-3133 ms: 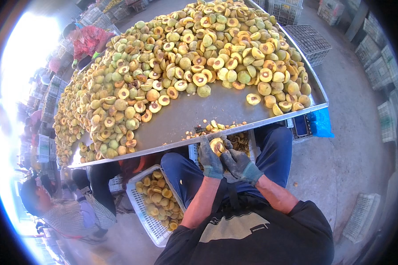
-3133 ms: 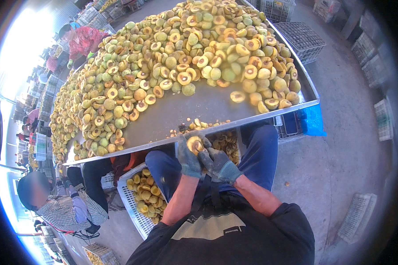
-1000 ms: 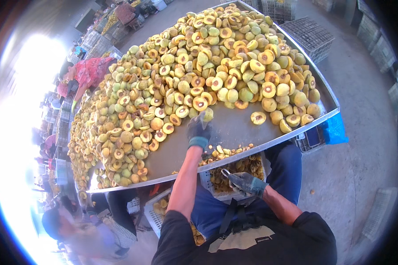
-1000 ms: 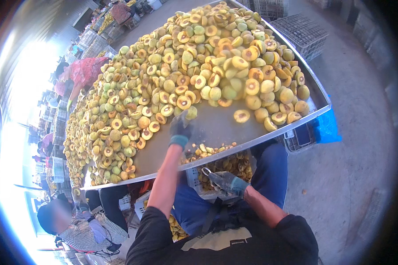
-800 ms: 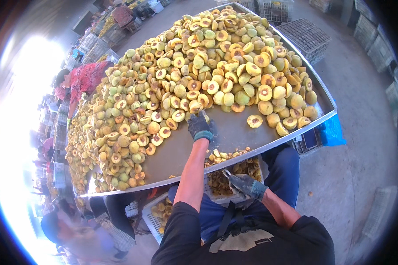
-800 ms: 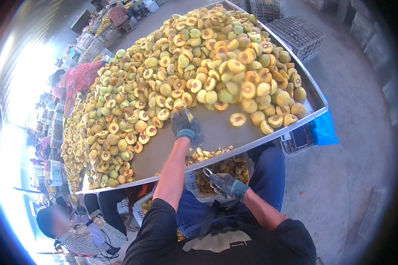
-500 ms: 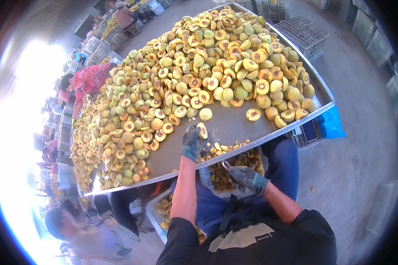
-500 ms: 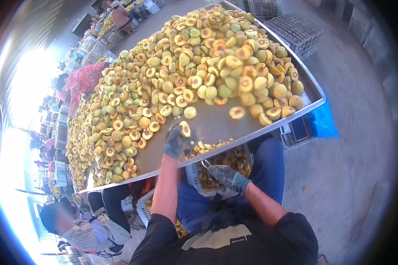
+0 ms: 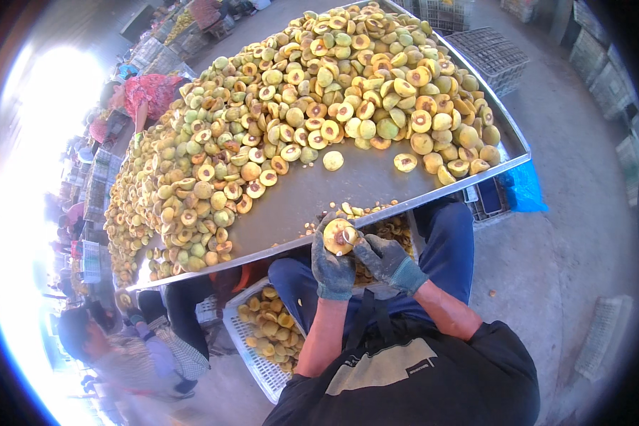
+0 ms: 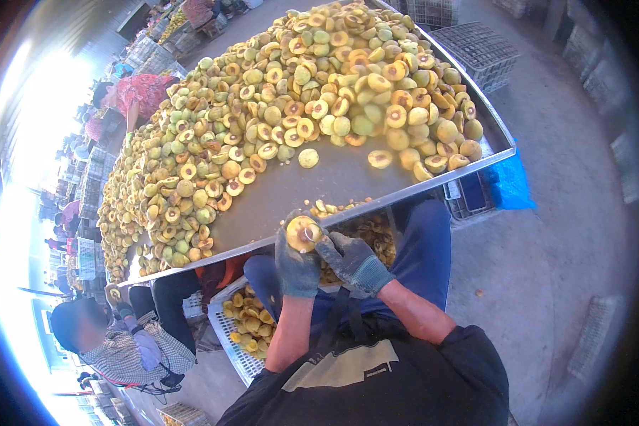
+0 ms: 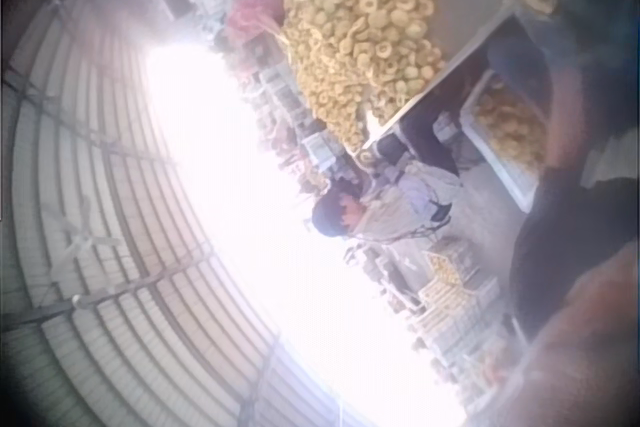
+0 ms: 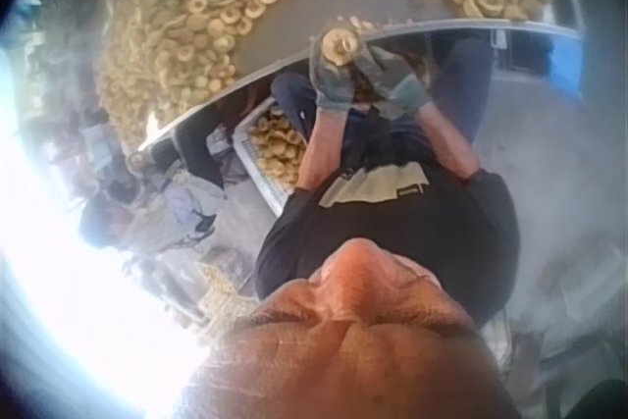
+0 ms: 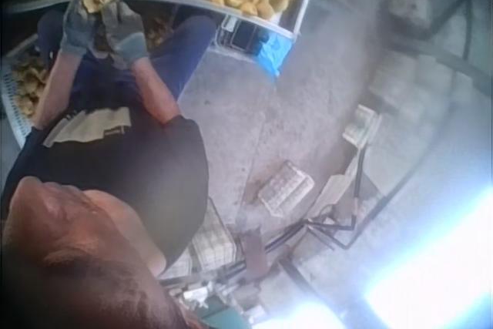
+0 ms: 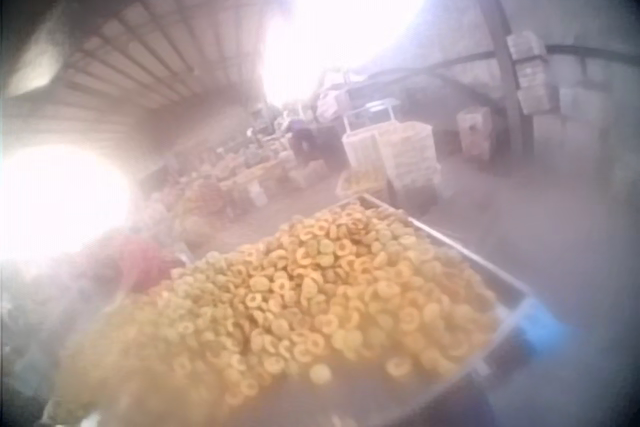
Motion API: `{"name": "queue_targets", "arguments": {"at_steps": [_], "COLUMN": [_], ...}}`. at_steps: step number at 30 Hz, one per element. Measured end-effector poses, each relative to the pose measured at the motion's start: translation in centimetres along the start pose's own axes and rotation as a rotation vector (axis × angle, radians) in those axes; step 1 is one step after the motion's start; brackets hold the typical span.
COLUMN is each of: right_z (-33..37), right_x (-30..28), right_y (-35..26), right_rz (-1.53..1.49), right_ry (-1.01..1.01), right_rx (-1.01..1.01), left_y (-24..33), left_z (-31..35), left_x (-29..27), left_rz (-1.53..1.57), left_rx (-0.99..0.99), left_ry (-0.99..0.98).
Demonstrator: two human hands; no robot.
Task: The person processes yellow fruit at a table by hand, using a small tool to core or pit each piece before placing it into a basket.
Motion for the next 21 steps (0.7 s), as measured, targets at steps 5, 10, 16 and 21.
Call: {"name": "queue_targets", "arguments": {"at_steps": [5,10,16,21], "right_z": [0.5,0.8,0.7,0.7], "right_x": [-0.3,0.0,0.3,0.4], "right_y": [-1.5,-0.9,-1.8,-1.2], "right_rz": [0.098,0.147,0.003,0.108], "right_ry": [0.020,-0.002,0.013,-0.026], "right_rx": [0.006,-0.103,-0.036,-0.224], "left_y": [-1.7,-1.8,-1.5,-0.9], "left_z": [-0.4,-0.2,-0.4,-0.6], "left_x": [0.5,1.4,1.7,1.8], "left_rz": [0.408,0.594,0.529,0.421], "left_rx": [-0.141,-0.246,-0.318,-0.340], "left_ry": [-0.033,0.027,0.160,0.208]}}
Point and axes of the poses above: each hand's wrist, its own z-axis away from the middle knuckle, its own x-axis out of the palm, y = z × x, the point moved 4 cm from there along -z, towards the middle knuckle, and after that the axes turned 1 degree about -x, right-handed, at the moved point
